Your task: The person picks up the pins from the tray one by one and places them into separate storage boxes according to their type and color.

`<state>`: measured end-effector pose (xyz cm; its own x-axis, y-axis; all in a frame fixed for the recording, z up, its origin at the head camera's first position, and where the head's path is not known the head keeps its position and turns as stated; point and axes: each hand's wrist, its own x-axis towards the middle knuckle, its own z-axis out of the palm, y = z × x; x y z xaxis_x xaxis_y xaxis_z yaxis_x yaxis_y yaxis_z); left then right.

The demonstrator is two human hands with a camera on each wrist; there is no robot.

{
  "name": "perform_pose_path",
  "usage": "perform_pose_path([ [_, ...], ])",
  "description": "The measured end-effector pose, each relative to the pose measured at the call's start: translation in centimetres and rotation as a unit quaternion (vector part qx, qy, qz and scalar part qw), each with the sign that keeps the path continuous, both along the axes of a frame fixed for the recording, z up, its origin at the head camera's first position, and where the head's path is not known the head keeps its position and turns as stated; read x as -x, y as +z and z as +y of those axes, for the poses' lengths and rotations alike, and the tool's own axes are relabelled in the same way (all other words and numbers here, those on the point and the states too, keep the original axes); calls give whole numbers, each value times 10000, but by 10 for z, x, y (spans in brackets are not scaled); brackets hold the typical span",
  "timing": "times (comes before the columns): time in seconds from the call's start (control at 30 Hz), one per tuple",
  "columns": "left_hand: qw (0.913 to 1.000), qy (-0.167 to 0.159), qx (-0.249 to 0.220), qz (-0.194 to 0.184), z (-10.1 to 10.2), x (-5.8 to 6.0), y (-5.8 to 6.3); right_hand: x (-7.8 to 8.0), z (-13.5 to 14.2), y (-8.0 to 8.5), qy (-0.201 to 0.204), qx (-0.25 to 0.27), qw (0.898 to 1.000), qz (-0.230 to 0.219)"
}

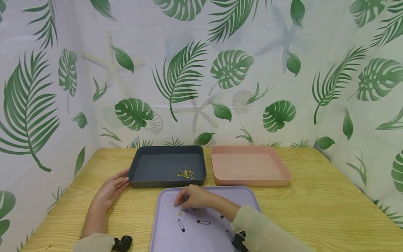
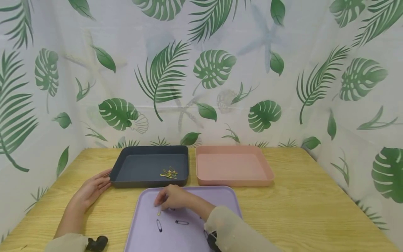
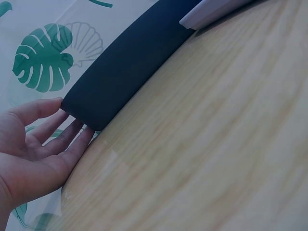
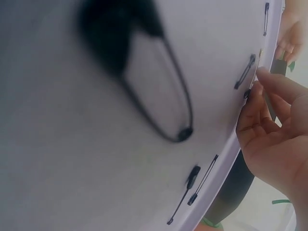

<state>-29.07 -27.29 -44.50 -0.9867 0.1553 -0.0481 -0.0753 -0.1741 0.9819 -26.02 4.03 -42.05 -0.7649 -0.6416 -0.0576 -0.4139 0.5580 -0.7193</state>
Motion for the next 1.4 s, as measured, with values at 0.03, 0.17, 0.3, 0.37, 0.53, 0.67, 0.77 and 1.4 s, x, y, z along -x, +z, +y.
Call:
perform_pose_path([
  [0.03, 10000, -2, 4, 1, 0, 0, 0, 0, 0, 0, -4, -29, 10000, 58],
  [0.17, 10000, -10, -3, 8, -1, 1, -1, -1, -2, -2, -72, -163, 9993, 314],
  [0.3, 10000, -39, 6, 26, 0, 1, -1, -1, -2, -3, -211, -256, 9981, 511],
  [0.37, 10000, -58, 26, 33, 0, 1, -1, -1, -1, -3, -256, -243, 9979, 544],
  [0.53, 10000, -77, 36, 21, 0, 1, -2, -3, 1, -2, -288, -213, 9978, 550],
  [0.67, 10000, -55, -5, 11, 0, 0, -1, -3, 2, -2, -301, -221, 9978, 540],
  [0.77, 10000, -32, -31, 16, 0, 0, -2, -2, 2, -3, -312, -212, 9981, 484],
  [1.4, 9976, -313, -456, 426, -10, 7, -17, -3, 1, -2, -348, -191, 9973, 621],
])
